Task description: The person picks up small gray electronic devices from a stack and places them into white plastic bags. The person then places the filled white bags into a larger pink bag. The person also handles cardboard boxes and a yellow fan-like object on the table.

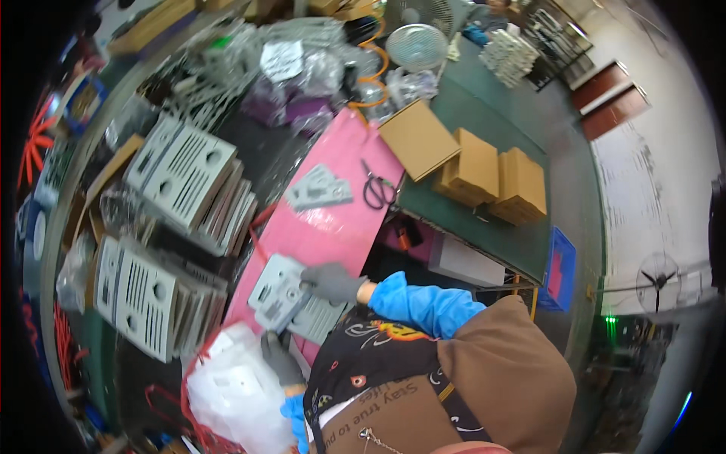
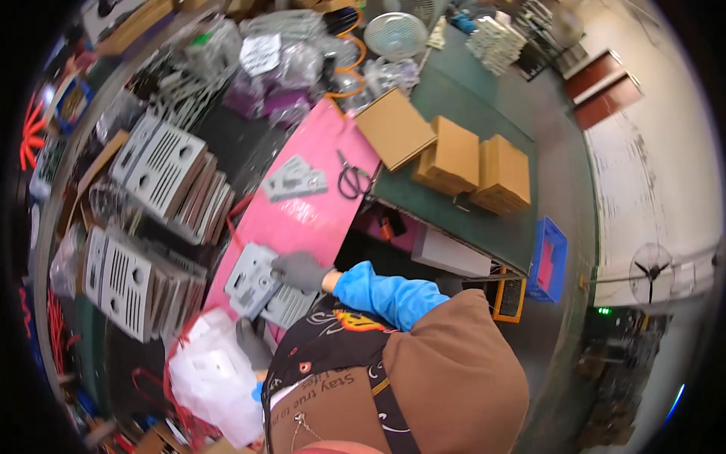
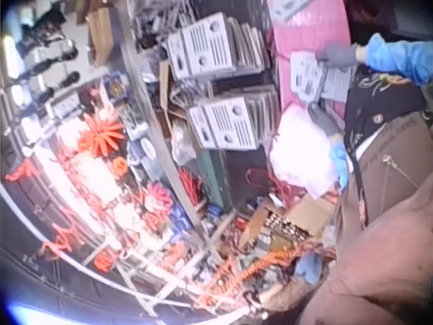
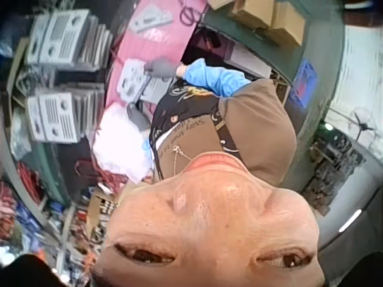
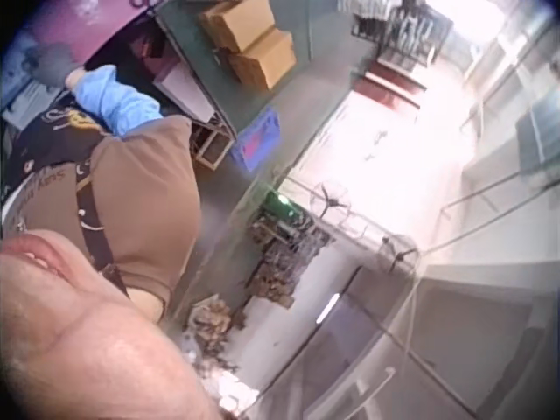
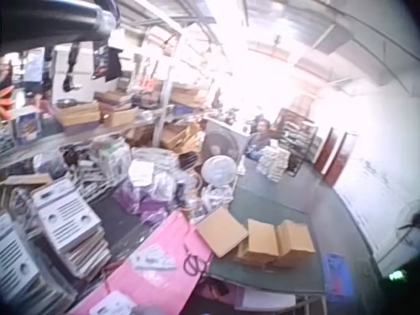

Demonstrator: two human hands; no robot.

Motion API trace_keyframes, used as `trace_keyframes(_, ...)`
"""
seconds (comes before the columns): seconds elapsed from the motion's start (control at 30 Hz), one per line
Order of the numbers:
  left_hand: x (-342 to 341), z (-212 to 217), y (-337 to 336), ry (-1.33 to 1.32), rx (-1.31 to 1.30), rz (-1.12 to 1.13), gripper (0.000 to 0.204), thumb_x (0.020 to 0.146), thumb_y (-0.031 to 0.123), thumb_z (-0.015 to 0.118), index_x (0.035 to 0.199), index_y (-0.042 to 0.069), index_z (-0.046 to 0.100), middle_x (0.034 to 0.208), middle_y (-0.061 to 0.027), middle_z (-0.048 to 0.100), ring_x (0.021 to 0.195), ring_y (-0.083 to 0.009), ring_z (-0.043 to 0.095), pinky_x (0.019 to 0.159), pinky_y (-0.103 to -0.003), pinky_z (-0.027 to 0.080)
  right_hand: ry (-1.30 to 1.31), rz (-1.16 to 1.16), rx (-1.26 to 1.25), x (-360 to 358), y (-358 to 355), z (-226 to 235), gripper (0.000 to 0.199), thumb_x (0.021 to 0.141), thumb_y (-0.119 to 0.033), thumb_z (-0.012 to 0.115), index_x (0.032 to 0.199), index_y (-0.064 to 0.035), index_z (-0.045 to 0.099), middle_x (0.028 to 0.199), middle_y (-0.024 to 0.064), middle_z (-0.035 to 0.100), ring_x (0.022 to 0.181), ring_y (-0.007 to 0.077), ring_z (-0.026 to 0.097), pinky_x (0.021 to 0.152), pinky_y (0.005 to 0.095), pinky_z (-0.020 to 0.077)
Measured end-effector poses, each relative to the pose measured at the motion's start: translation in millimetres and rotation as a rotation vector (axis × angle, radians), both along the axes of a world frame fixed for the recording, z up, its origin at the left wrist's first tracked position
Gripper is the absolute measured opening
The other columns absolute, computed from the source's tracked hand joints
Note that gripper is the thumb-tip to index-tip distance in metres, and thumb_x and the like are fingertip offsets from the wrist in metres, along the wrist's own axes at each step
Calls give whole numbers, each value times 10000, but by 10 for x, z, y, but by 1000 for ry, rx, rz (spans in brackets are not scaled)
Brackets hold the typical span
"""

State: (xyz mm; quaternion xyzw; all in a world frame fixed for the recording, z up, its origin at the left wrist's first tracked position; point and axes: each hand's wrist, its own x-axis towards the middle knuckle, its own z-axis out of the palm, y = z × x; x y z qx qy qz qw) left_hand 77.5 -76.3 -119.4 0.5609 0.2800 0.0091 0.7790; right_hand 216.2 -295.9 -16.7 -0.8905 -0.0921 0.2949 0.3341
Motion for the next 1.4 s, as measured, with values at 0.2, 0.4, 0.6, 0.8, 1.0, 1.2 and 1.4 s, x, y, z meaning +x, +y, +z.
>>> trace_keyframes(0.2,42,198,18,74,-41,-20,311,1024,219,477,1175,-49,520,1167,-148,543,1053,-213,566,861,-349,561,-235,55,38,-110,-66,-123,274,976,-317,517,996,-63,616,910,120,633,685,295,661,709,448,515)
trace_keyframes(0.4,74,426,-8,137,143,0,253,998,192,520,1110,-28,574,1000,-76,577,877,-162,559,748,-288,513,-183,29,-6,-132,-115,-299,305,968,-356,525,1063,-92,647,967,132,651,833,316,666,770,453,509)
trace_keyframes(0.6,105,722,-104,101,441,-43,199,967,152,548,1022,-29,611,886,-48,572,721,-117,481,648,-286,424,-145,-21,6,-138,-154,-447,314,960,-356,534,1092,-101,662,1030,113,670,946,334,648,821,443,495)
trace_keyframes(0.8,67,607,-230,117,343,1,139,952,116,552,961,-14,601,764,0,509,644,-68,414,586,-257,370,-238,3,20,-166,-255,-540,320,949,-379,517,1029,-103,658,950,139,669,892,362,648,787,485,497)
trace_keyframes(1.0,131,67,-75,80,111,67,194,941,138,571,1051,-20,596,926,-47,579,765,-130,528,645,-273,459,-203,14,41,-15,-204,-459,349,950,-381,514,1100,-100,656,1020,172,674,972,362,653,854,456,498)
trace_keyframes(1.2,294,182,-71,161,139,129,238,958,203,584,986,-12,684,780,-13,618,666,-83,512,604,-247,420,-202,41,46,280,-54,-734,282,902,-333,564,1097,-174,690,1006,148,702,936,339,672,831,431,517)
trace_keyframes(1.4,323,154,-78,222,101,163,313,947,240,637,1085,-39,668,800,-22,627,629,-77,539,595,-231,463,-222,105,-84,374,50,-574,338,945,-415,541,1027,-114,670,952,150,691,905,358,659,777,454,504)
